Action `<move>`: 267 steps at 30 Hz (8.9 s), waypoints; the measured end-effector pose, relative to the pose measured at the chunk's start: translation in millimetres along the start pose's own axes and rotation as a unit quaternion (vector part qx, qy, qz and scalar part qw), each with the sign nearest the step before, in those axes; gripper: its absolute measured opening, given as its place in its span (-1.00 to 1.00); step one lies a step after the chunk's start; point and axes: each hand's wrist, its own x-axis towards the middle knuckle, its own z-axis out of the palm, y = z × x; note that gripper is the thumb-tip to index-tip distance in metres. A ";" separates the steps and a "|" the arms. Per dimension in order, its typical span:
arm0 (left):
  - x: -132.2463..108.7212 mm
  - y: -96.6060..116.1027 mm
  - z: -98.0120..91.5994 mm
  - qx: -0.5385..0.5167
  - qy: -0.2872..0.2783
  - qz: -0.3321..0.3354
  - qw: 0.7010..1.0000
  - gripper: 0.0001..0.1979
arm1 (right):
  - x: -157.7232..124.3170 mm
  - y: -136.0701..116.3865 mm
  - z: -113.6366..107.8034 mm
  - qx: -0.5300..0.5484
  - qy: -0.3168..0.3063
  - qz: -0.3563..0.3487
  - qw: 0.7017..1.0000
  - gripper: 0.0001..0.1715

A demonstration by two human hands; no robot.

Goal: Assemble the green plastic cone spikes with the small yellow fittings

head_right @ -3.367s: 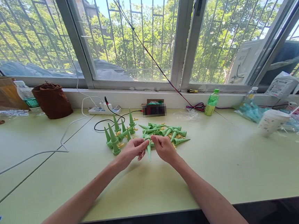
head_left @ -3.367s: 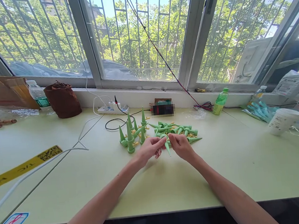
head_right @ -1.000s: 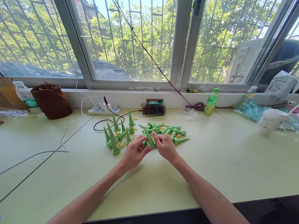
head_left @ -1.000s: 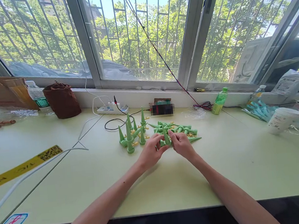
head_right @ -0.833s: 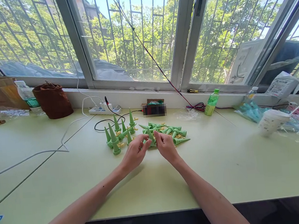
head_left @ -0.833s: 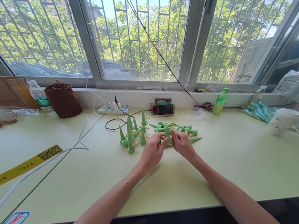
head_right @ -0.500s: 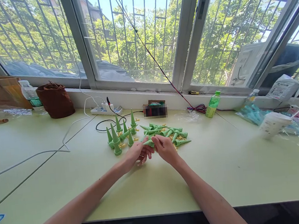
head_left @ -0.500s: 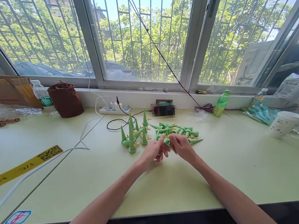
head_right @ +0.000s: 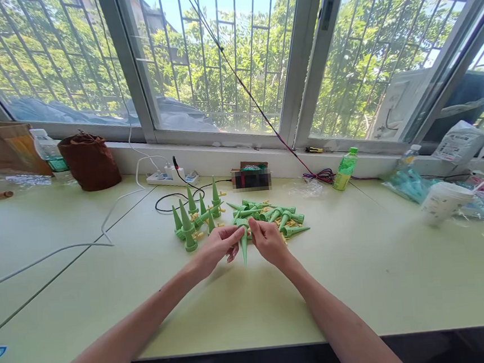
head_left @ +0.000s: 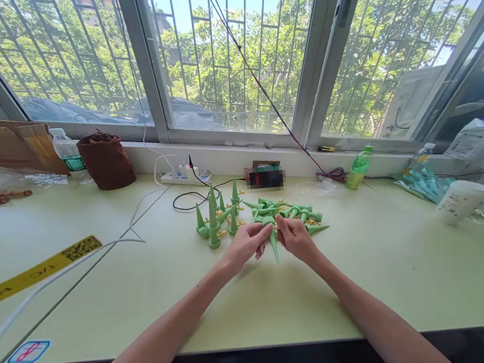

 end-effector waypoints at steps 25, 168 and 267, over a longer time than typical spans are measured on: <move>2.1 4.5 4.4 0.039 0.053 -0.023 0.998 -0.46 | 2.8 -0.6 -3.7 0.016 0.057 0.009 0.998 -0.33; 4.8 -3.6 -9.8 0.371 0.041 0.126 0.919 -0.85 | 18.0 31.0 -22.5 -0.241 0.124 -0.070 0.960 -0.67; 10.1 -5.5 -3.6 0.164 0.208 0.138 0.954 -0.72 | 12.0 13.2 -1.8 -0.080 0.095 -0.119 0.985 -0.82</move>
